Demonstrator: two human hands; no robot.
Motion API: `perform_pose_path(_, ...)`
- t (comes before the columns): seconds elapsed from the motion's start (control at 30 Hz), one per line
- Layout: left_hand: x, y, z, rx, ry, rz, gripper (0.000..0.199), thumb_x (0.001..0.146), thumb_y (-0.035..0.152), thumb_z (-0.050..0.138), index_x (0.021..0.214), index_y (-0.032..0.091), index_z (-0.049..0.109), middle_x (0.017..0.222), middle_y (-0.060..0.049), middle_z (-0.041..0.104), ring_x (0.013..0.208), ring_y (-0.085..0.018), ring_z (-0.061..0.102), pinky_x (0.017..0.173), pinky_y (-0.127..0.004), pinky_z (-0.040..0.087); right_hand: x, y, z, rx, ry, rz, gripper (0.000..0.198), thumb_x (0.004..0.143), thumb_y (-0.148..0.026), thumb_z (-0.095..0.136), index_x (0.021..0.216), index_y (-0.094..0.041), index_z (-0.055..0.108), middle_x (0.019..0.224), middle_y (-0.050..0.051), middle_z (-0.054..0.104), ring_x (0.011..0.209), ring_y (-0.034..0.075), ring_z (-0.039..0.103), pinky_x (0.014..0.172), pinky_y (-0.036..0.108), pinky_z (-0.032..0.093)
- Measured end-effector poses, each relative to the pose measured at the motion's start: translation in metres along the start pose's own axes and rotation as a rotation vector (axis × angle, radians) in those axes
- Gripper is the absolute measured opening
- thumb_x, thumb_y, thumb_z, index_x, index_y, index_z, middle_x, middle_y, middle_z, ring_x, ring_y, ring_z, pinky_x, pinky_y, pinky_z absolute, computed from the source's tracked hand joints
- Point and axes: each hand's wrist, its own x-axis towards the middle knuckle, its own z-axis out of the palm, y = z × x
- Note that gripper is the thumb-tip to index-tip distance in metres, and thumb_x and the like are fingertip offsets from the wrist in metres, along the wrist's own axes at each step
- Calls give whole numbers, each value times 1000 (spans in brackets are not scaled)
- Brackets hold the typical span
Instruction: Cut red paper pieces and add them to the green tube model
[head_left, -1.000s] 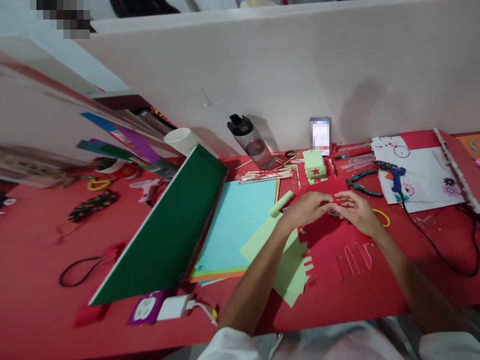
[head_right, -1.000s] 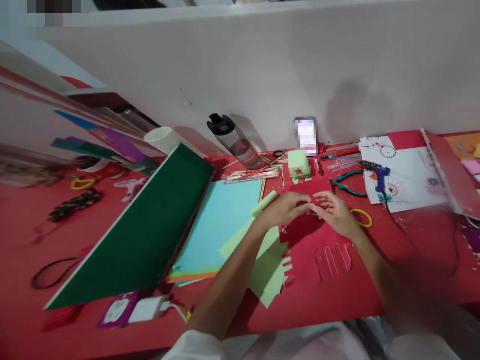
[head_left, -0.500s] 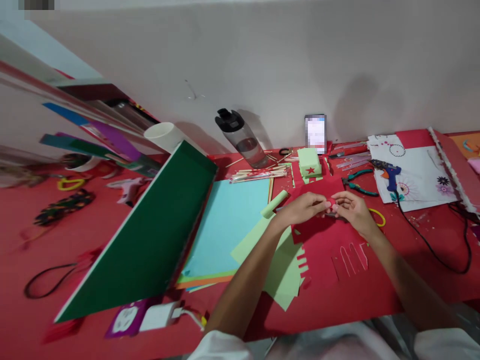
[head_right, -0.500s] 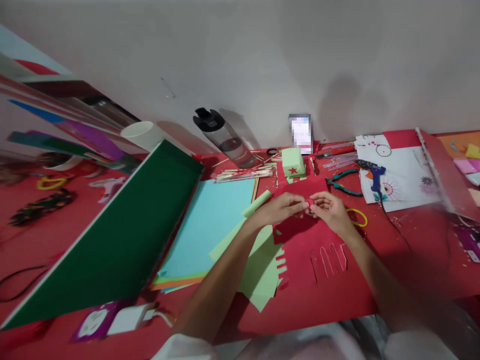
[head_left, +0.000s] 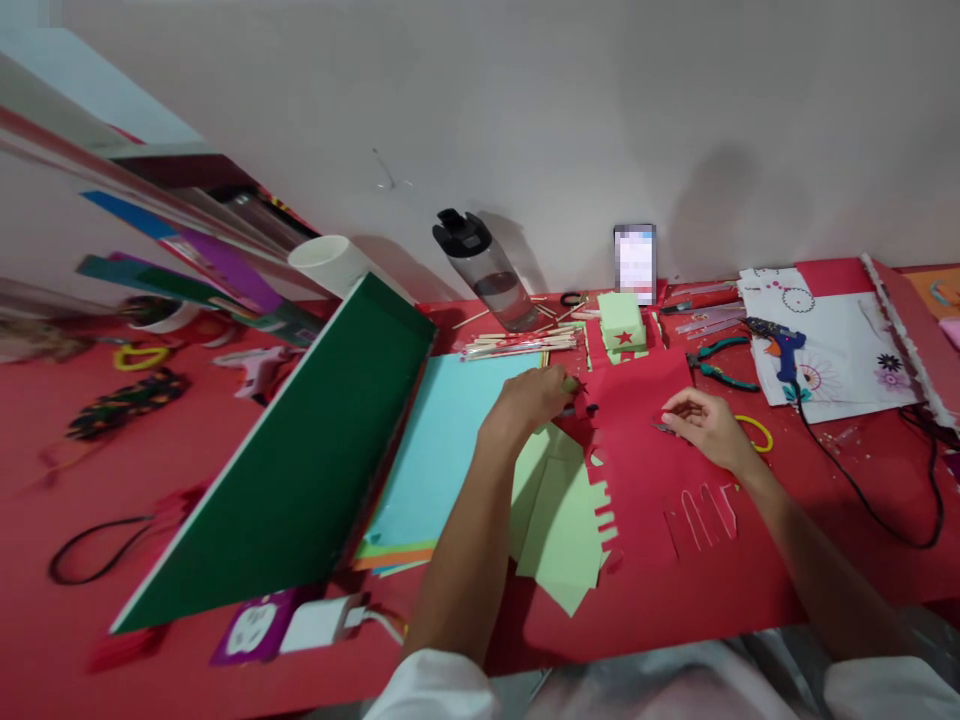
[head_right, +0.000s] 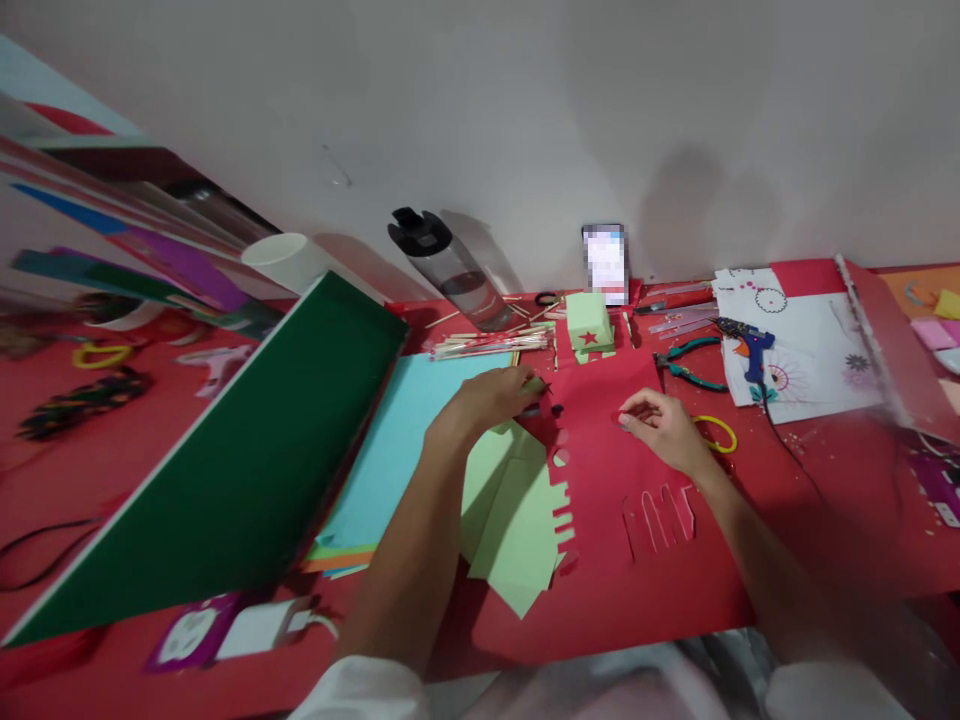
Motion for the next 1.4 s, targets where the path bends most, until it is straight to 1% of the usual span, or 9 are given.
perform_pose_path(0.17, -14, -11, -26, -149, 3, 118, 22, 92, 46, 60, 87, 25, 63, 86, -6, 73, 73, -24, 66, 63, -32, 42, 0, 0, -5, -7, 36, -41, 20, 82, -41, 81, 88, -23, 73, 86, 3, 75, 81, 20, 73, 76, 33, 60)
perform_pose_path(0.33, -34, 7, -45, -549, -34, 481, 41, 93, 59, 64, 110, 23, 67, 109, -7, 73, 95, -22, 67, 77, -30, 51, -1, 1, -5, -67, 48, -94, 20, 85, -41, 80, 91, -22, 77, 89, 5, 78, 84, 21, 75, 76, 33, 60)
perform_pose_path(0.4, -34, 23, -42, -657, -150, 576, 44, 92, 59, 70, 114, 22, 66, 112, -7, 73, 96, -21, 68, 80, -31, 52, -2, 1, -4, -94, 85, -136, 20, 86, -41, 80, 92, -22, 78, 91, 6, 80, 84, 22, 76, 75, 32, 60)
perform_pose_path(0.5, -25, 43, -26, -810, -392, 622, 40, 94, 53, 72, 117, 21, 66, 100, -5, 74, 86, -20, 70, 78, -32, 51, -3, 0, -4, -155, 167, -219, 17, 88, -38, 79, 92, -22, 78, 90, 6, 80, 81, 21, 76, 72, 32, 60)
perform_pose_path(0.6, -11, 53, -7, -847, -401, 720, 33, 92, 44, 77, 114, 21, 69, 113, -7, 74, 103, -22, 68, 90, -35, 50, -6, -4, -5, -236, 216, -354, 7, 93, -30, 76, 94, -23, 78, 93, 5, 81, 85, 21, 77, 76, 33, 61)
perform_pose_path(0.73, -2, 54, 6, -826, -490, 763, 34, 91, 42, 78, 115, 20, 69, 116, -7, 73, 104, -22, 67, 91, -35, 49, -11, -11, -3, -358, 196, -577, 9, 97, -19, 72, 98, -26, 79, 102, 5, 83, 97, 21, 78, 87, 36, 64)
perform_pose_path(0.97, -4, 55, 9, -827, -550, 803, 26, 96, 36, 74, 114, 19, 71, 105, -5, 76, 98, -19, 68, 87, -30, 49, -15, -13, 4, -549, 48, -878, 35, 98, -4, 65, 120, -28, 77, 111, 5, 84, 102, 20, 80, 92, 37, 66)
perform_pose_path(1.17, -1, 54, 13, -790, -523, 839, 23, 97, 34, 71, 112, 18, 75, 104, -6, 78, 94, -18, 68, 83, -29, 49, -14, -8, 1, -642, -15, -980, 47, 96, -1, 65, 136, -26, 70, 114, 8, 83, 107, 23, 79, 94, 42, 67)
perform_pose_path(1.4, -2, 56, 11, -772, -522, 854, 23, 99, 35, 70, 111, 17, 76, 106, -7, 79, 91, -18, 68, 79, -29, 49, -16, -10, 1, -712, -44, -1029, 48, 96, 0, 66, 138, -23, 68, 121, 11, 81, 112, 23, 78, 98, 42, 67)
